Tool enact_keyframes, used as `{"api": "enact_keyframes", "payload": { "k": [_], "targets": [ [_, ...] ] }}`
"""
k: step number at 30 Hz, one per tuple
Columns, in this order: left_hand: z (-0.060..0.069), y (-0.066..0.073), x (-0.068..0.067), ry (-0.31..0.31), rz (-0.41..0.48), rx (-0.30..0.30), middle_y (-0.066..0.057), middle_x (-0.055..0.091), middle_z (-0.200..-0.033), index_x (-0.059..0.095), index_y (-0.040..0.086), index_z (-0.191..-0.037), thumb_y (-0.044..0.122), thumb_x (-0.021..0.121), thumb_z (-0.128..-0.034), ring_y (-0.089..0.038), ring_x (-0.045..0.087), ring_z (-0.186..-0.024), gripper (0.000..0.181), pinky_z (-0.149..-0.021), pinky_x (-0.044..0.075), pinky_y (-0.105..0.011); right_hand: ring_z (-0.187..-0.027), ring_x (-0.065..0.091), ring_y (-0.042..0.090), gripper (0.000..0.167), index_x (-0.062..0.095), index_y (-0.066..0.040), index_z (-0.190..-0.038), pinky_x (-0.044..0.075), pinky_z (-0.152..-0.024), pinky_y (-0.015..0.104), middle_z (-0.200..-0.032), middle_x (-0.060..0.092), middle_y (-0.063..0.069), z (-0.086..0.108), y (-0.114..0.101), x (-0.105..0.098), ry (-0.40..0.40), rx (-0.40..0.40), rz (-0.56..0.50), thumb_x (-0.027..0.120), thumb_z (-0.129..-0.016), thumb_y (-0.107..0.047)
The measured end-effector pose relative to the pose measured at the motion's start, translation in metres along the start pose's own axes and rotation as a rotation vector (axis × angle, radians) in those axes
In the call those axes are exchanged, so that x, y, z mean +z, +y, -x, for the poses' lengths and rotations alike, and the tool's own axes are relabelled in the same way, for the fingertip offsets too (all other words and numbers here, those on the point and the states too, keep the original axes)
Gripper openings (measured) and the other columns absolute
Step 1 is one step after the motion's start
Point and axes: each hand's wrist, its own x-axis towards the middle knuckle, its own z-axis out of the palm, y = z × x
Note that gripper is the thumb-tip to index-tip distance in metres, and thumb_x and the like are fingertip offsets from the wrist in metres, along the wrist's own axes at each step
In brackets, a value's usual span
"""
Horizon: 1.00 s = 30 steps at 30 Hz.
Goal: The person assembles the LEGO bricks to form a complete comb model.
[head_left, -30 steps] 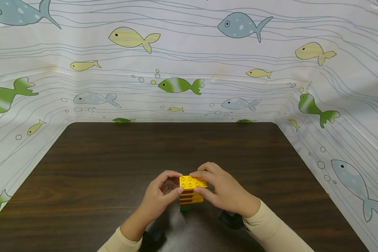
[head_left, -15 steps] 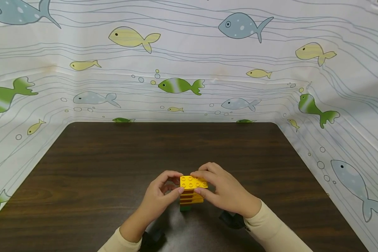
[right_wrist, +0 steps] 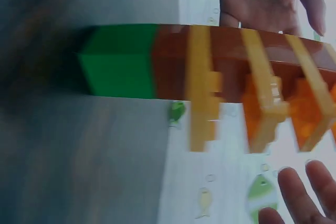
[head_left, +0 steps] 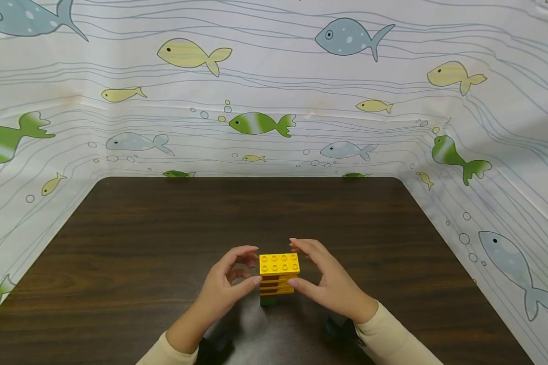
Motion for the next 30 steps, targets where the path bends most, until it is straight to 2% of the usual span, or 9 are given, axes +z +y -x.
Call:
{"api": "enact_keyframes", "payload": {
  "k": [3, 7, 10, 13, 22, 30],
  "targets": [
    [0.003, -0.003, -0.002, -0.015, -0.050, -0.068, -0.011, 0.059, -0.117, 0.054, 0.007, -0.128, 0.008, 0.072, -0.0845, -0.019, 0.055, -0.103, 0.047, -0.083, 0.051, -0.029, -0.122, 0.048, 0.025, 0.067, 0.038, -0.017, -0.146, 0.045, -0.096, 0.042, -0.138, 0.047, 0.002, 0.008, 0.009, 0.004, 0.007, 0.054, -0.043, 0.071, -0.088, -0.020],
    [0.006, -0.008, -0.005, -0.061, -0.088, -0.161, -0.011, 0.059, -0.120, 0.055, 0.007, -0.128, 0.013, 0.075, -0.0831, -0.027, 0.055, -0.109, 0.049, -0.086, 0.051, -0.029, -0.120, 0.051, 0.023, 0.064, 0.044, -0.013, -0.143, 0.046, -0.096, 0.046, -0.136, 0.049, 0.002, 0.016, 0.019, 0.010, -0.030, 0.166, -0.073, 0.072, -0.088, -0.026],
    [0.006, -0.013, -0.007, -0.111, -0.103, -0.199, -0.012, 0.058, -0.122, 0.054, 0.006, -0.128, 0.016, 0.076, -0.0834, -0.032, 0.055, -0.111, 0.051, -0.087, 0.050, -0.031, -0.117, 0.053, 0.022, 0.060, 0.048, -0.010, -0.138, 0.046, -0.096, 0.048, -0.134, 0.051, 0.002, 0.019, 0.025, 0.015, -0.065, 0.230, -0.085, 0.073, -0.087, -0.029],
    [0.005, -0.017, -0.007, -0.147, -0.116, -0.233, -0.012, 0.058, -0.123, 0.054, 0.006, -0.128, 0.018, 0.077, -0.0829, -0.032, 0.055, -0.113, 0.052, -0.088, 0.050, -0.034, -0.116, 0.054, 0.022, 0.054, 0.052, -0.010, -0.135, 0.045, -0.096, 0.048, -0.132, 0.053, 0.001, 0.020, 0.030, 0.019, -0.083, 0.257, -0.096, 0.072, -0.087, -0.027],
    [0.003, -0.023, -0.004, -0.181, -0.141, -0.283, -0.010, 0.058, -0.122, 0.055, 0.005, -0.127, 0.018, 0.078, -0.0818, -0.031, 0.056, -0.112, 0.052, -0.090, 0.048, -0.045, -0.117, 0.055, 0.024, 0.050, 0.054, -0.012, -0.133, 0.046, -0.094, 0.050, -0.128, 0.057, 0.001, 0.019, 0.032, 0.025, -0.095, 0.296, -0.119, 0.072, -0.088, -0.025],
    [0.001, -0.024, 0.000, -0.186, -0.154, -0.298, -0.007, 0.060, -0.118, 0.058, 0.006, -0.119, 0.016, 0.077, -0.0824, -0.029, 0.059, -0.109, 0.043, -0.089, 0.049, -0.044, -0.114, 0.056, 0.023, 0.047, 0.054, -0.011, -0.133, 0.050, -0.091, 0.041, -0.125, 0.057, 0.002, 0.016, 0.031, 0.030, -0.117, 0.309, -0.142, 0.070, -0.090, -0.023]
  ]
}}
